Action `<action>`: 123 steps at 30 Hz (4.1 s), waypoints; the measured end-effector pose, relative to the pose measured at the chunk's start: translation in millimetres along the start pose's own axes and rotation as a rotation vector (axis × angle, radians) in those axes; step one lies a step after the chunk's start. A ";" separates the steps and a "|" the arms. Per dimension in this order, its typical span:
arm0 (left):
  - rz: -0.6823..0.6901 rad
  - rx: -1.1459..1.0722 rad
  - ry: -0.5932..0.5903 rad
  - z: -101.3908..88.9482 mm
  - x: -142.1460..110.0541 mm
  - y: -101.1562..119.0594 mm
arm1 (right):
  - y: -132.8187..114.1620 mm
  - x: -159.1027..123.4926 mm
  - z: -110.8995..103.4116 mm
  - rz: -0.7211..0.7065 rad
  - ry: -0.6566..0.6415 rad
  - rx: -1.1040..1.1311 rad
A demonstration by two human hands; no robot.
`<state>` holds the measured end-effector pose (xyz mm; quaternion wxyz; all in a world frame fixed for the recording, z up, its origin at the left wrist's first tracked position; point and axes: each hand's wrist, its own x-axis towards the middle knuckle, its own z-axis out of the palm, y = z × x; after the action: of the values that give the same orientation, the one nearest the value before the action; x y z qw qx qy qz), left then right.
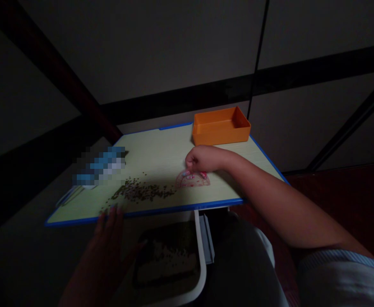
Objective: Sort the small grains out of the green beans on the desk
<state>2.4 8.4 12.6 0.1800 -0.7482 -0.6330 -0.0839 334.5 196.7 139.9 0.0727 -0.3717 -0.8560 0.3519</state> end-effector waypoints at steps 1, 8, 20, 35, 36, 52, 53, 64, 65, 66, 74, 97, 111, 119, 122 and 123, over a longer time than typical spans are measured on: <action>0.002 0.010 -0.006 -0.7 0.1 0.9 | -1.5 -0.6 0.1 0.000 -0.008 -0.014; 0.002 0.041 0.041 2.1 1.6 3.0 | -6.2 1.1 8.8 -0.014 -0.038 -0.060; -0.032 0.018 0.006 1.1 3.1 5.0 | -1.8 -1.6 1.5 0.014 -0.092 0.032; 0.023 0.027 -0.026 3.6 2.2 -2.1 | -6.7 -4.0 7.9 -0.024 -0.246 0.086; 0.023 0.024 -0.042 2.8 2.2 -2.9 | -6.3 -4.1 7.2 -0.019 -0.229 0.090; 0.020 0.019 -0.055 5.2 0.9 -5.6 | -4.8 -1.2 11.0 -0.033 -0.134 0.017; 0.019 0.019 -0.057 5.6 0.9 -5.6 | -4.7 -0.7 11.7 -0.036 -0.142 0.014; 0.005 0.025 -0.063 7.9 1.4 -7.9 | -11.7 1.2 18.4 -0.069 -0.213 0.008; 0.000 0.028 -0.065 7.7 1.3 -7.3 | -11.6 0.6 17.3 -0.064 -0.208 0.015; -0.001 0.028 -0.070 7.4 1.1 -6.6 | -11.3 0.0 16.2 -0.058 -0.201 0.023; 0.003 0.038 -0.080 6.1 0.4 -5.6 | -9.3 -0.7 15.2 -0.031 -0.161 -0.010; -0.004 0.011 -0.058 2.7 0.5 -1.3 | -3.3 -4.9 1.6 0.087 -0.041 -0.127; 0.003 -0.007 -0.053 6.4 -1.9 -8.1 | -4.0 -6.5 -2.5 0.079 0.000 -0.111; -0.025 -0.007 -0.072 4.6 -0.3 -4.1 | -2.4 -5.5 2.2 -0.038 -0.057 0.046; -0.010 -0.002 -0.052 2.6 1.0 -2.1 | -0.2 -5.7 0.6 -0.039 -0.083 0.042; -0.004 0.000 -0.054 2.1 1.1 -2.1 | 0.2 -5.7 0.4 -0.031 -0.100 0.038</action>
<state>0.3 10.6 11.4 0.1629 -0.7488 -0.6392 -0.0641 338.4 192.6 140.2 0.0426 -0.3388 -0.8574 0.3851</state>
